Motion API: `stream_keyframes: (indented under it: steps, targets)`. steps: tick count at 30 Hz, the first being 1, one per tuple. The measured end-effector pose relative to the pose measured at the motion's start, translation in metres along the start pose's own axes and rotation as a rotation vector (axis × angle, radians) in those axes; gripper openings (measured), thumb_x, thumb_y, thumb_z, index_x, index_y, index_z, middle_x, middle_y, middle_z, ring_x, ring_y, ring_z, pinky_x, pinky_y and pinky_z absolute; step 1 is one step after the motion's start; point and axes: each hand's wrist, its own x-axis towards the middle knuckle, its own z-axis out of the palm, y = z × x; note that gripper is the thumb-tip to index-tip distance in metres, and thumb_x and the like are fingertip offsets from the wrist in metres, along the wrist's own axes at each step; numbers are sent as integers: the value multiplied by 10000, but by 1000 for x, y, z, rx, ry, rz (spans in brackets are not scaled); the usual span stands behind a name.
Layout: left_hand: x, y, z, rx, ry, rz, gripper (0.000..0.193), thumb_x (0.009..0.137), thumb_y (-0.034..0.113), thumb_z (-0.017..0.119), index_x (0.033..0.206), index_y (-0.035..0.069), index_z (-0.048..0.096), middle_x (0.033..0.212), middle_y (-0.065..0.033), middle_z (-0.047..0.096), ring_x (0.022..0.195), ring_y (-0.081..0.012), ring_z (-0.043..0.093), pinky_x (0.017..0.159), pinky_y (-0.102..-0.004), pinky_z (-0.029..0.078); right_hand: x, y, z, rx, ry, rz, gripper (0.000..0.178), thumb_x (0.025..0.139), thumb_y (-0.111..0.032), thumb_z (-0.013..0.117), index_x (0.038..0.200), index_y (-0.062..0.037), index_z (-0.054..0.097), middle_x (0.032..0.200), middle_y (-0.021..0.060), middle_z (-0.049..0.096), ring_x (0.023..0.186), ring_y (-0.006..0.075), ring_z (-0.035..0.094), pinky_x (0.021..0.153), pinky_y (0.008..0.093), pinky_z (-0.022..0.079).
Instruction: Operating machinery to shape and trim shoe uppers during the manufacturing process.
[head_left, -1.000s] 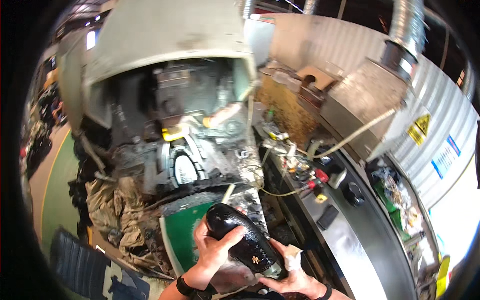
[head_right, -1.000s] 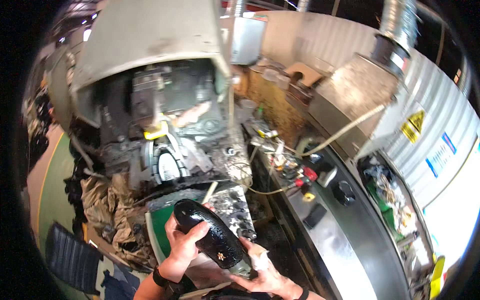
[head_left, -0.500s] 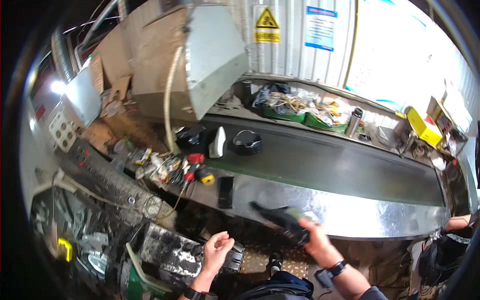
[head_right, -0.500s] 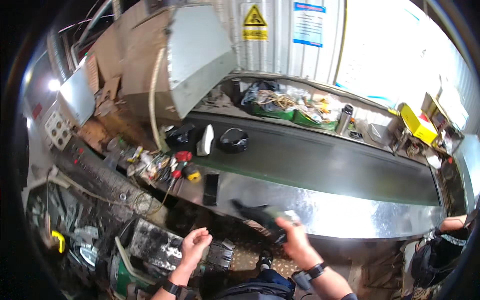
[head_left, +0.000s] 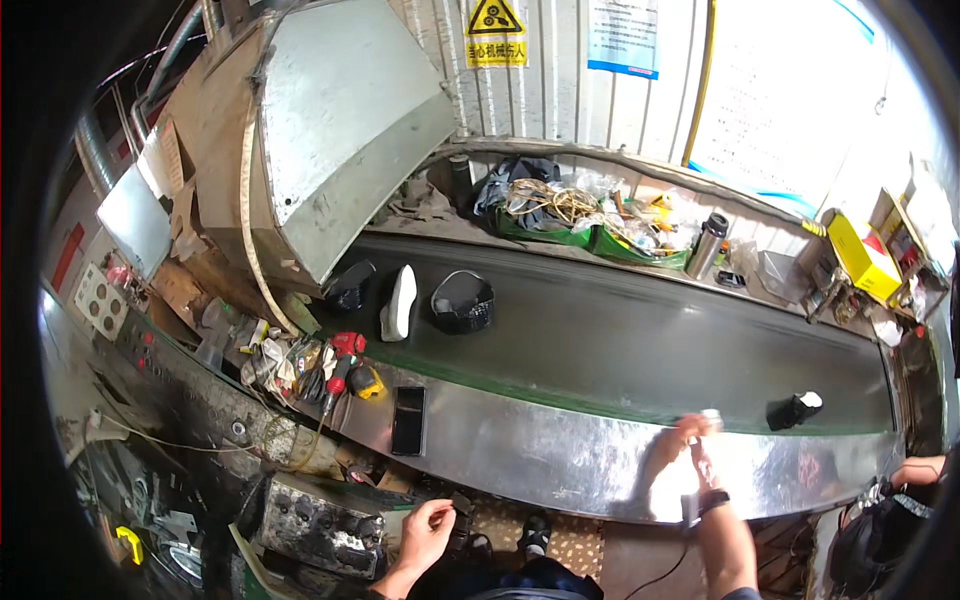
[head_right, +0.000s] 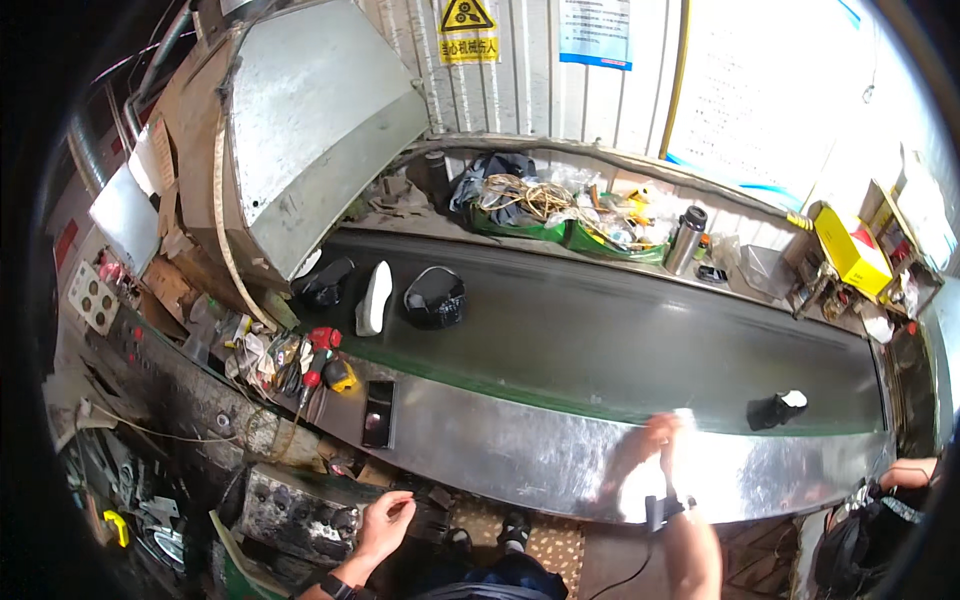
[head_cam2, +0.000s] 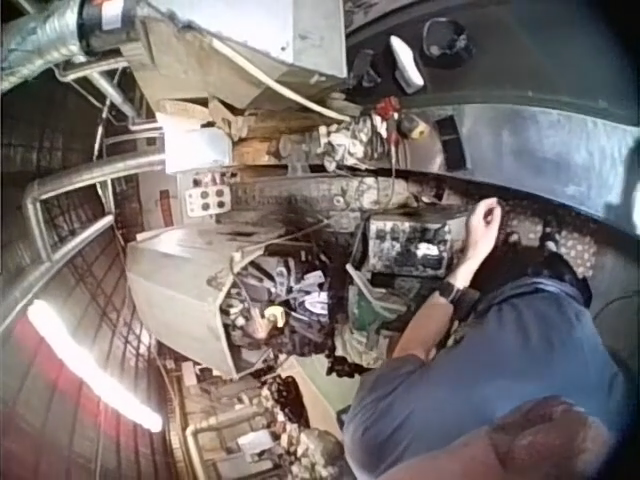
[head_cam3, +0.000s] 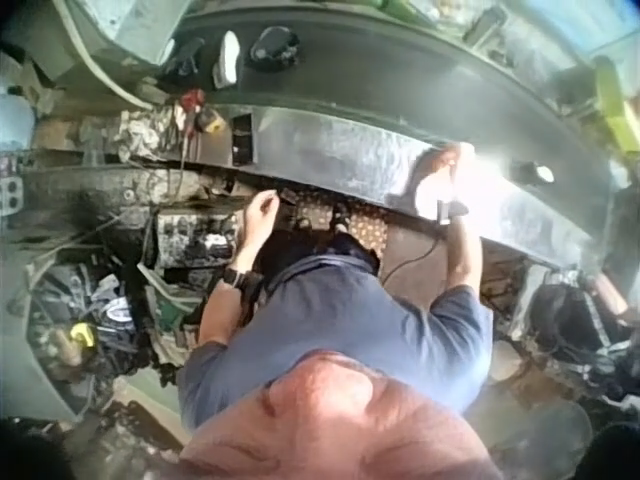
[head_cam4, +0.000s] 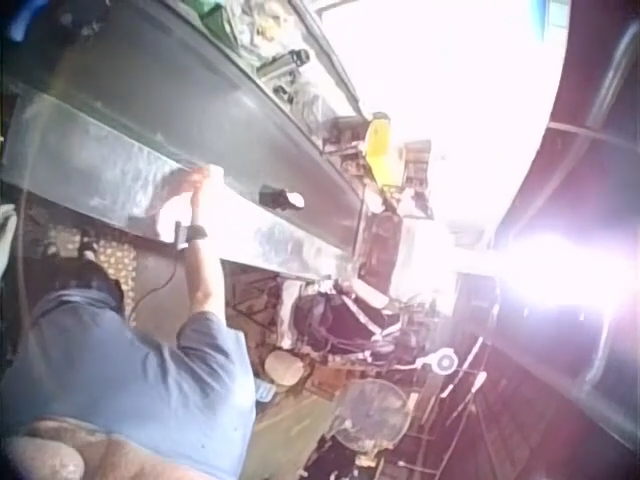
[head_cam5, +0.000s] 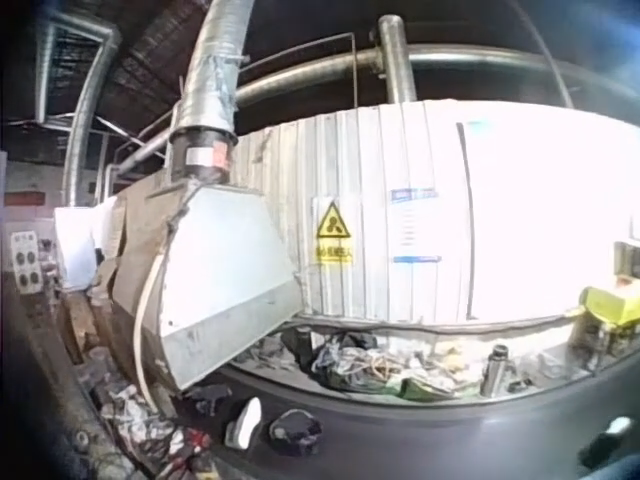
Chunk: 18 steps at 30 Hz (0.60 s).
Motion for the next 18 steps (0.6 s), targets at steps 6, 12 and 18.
stream_keyframes:
  steps: [6,12,18]
  targets:
    - [71,109,94,204,-342,676,640,960,400,656,1470,55,479,1514,-289,416,1409,-444,404,1142,-574,312,-85,-62,299,727,-225,1101,895,1018,-703,235,1375,67,519,1347,230,622,1213,392,597,1072,487,449]
    - [193,81,135,91,-370,611,834,920,371,692,1558,-1,305,1615,-298,237,1494,-510,212,1212,-569,223,-78,-101,298,655,-54,1083,602,1076,-547,365,1435,-68,435,1318,241,578,1228,354,576,1124,522,414]
    - [401,61,110,735,-76,545,908,817,263,765,1544,-13,296,1537,-280,393,1453,-428,353,1187,-576,282,-152,-59,194,349,-165,914,548,1027,-490,517,1520,-265,434,1525,81,482,1435,259,421,1235,624,210]
